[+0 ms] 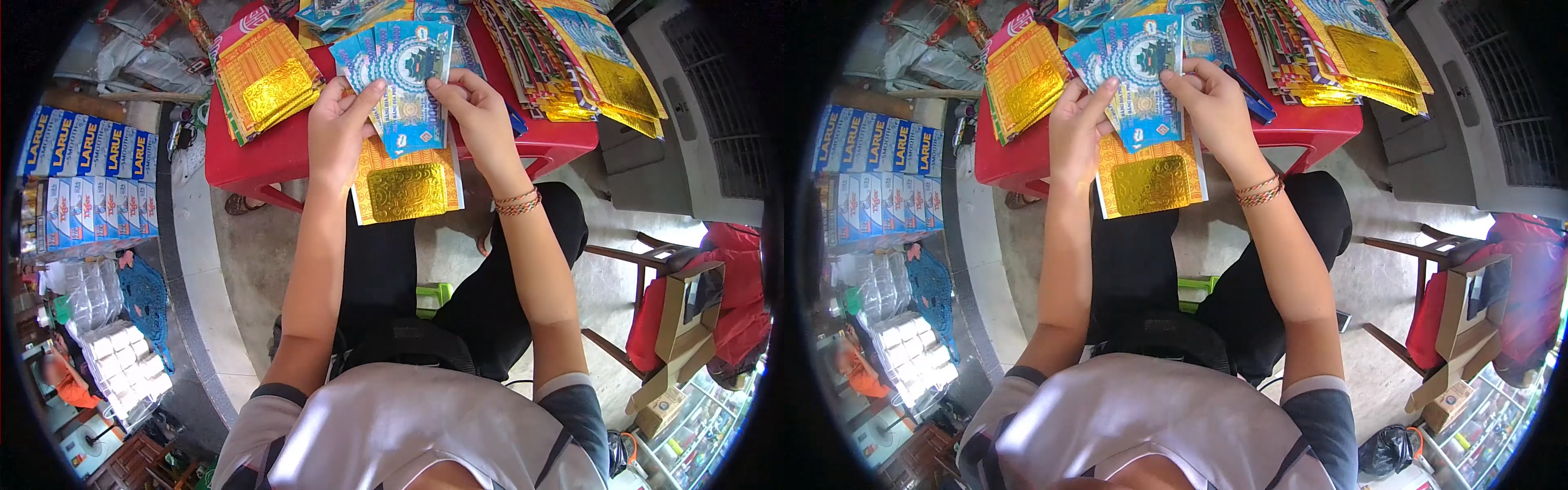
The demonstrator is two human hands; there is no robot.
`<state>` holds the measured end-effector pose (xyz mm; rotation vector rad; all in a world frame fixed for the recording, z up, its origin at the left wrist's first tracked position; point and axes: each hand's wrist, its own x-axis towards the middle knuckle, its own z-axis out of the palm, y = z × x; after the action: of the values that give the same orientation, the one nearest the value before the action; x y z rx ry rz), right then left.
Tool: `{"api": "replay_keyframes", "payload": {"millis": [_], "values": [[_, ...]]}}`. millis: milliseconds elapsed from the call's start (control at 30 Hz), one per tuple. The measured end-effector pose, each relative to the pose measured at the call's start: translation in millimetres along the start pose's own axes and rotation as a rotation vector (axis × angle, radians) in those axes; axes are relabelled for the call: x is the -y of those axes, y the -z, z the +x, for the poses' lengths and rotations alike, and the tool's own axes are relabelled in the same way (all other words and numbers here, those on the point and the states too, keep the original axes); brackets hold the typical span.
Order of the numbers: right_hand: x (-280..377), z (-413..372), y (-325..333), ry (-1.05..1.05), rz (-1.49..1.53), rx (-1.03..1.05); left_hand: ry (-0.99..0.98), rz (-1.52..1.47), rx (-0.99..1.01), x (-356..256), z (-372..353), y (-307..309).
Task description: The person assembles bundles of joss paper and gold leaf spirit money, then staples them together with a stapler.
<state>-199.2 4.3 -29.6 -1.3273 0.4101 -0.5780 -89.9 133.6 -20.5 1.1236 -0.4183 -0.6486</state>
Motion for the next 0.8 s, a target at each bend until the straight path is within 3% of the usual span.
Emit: {"api": "replay_keyframes", "payload": {"millis": [800], "values": [[-1.7, -1.7, -1.1, 0.02, -0.013, -0.014, -0.042, -0.041, -0.084, 5.0, -2.8, -3.7]]}}
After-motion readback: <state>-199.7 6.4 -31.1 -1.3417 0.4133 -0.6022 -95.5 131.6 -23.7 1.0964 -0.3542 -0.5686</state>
